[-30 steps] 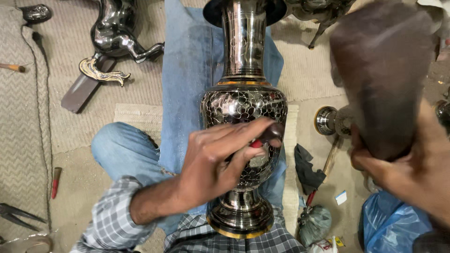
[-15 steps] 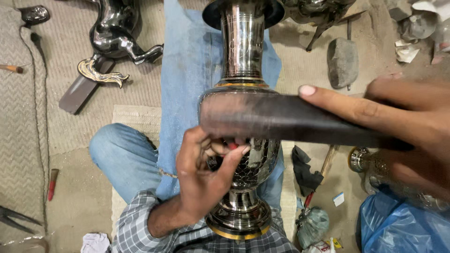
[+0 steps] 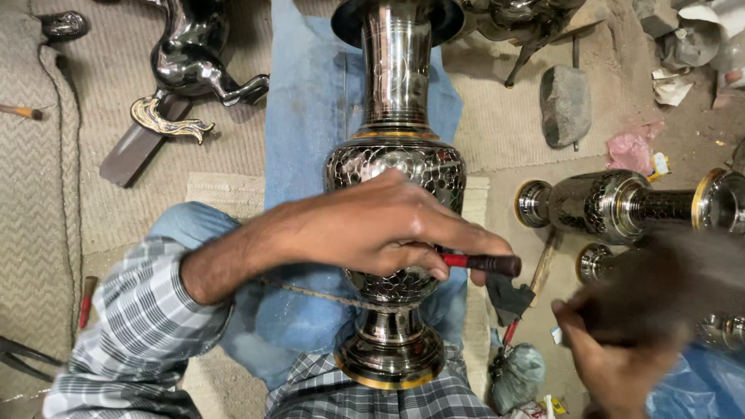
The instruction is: The person uses a chisel and hammer to engrave a decorative pattern onto a metal vase. They repeatedly strike the chisel against the vase surface to create a textured design.
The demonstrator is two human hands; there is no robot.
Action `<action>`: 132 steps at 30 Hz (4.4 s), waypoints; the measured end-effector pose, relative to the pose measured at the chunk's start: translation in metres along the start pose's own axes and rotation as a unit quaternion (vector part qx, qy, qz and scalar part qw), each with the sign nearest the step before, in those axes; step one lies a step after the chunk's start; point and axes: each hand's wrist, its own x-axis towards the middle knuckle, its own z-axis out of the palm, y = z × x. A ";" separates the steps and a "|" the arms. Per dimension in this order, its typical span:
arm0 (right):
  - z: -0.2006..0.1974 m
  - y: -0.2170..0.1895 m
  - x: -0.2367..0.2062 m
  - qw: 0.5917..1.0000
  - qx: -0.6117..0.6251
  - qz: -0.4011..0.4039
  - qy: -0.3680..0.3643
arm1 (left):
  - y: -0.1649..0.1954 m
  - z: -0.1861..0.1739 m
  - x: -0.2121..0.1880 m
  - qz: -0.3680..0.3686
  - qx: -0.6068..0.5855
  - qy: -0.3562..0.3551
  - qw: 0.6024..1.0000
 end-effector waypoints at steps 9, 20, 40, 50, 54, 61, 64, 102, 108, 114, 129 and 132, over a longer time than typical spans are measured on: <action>-0.006 0.031 -0.033 0.999 -0.027 0.025 0.017 | 0.006 -0.011 0.013 0.038 -0.011 -0.133 0.990; 0.047 0.042 -0.074 0.963 0.251 0.078 -0.064 | 0.010 0.018 -0.050 -0.021 -0.193 0.361 0.912; 0.059 0.116 -0.152 0.873 0.062 0.196 -0.442 | -0.011 0.205 -0.122 -0.009 -0.307 0.603 0.736; 0.077 0.055 -0.100 0.767 0.389 0.269 -0.434 | 0.041 0.193 -0.080 0.034 -0.108 0.474 0.873; 0.079 0.065 -0.097 0.746 0.362 0.316 -0.461 | 0.042 0.191 -0.074 0.017 -0.074 0.456 0.887; 0.063 0.073 -0.098 0.746 0.429 0.281 -0.424 | 0.010 0.199 -0.106 -0.053 -0.169 0.550 0.816; 0.058 0.073 -0.096 0.761 0.407 0.230 -0.450 | 0.002 0.204 -0.115 -0.096 -0.211 0.598 0.767; 0.071 0.056 -0.077 0.736 0.380 0.316 -0.463 | 0.023 0.202 -0.100 -0.116 -0.273 0.506 0.810; 0.077 0.069 -0.085 0.741 0.398 0.293 -0.454 | 0.025 0.202 -0.097 -0.101 -0.210 0.489 0.841; 0.072 0.076 -0.081 0.751 0.418 0.289 -0.422 | 0.023 0.201 -0.104 -0.104 -0.258 0.530 0.801; 0.066 0.031 -0.074 0.812 0.469 0.216 -0.271 | 0.044 0.190 -0.146 -0.155 -0.210 0.673 0.692; 0.064 0.023 -0.080 0.848 0.460 0.187 -0.186 | 0.055 0.187 -0.161 -0.152 -0.208 0.676 0.691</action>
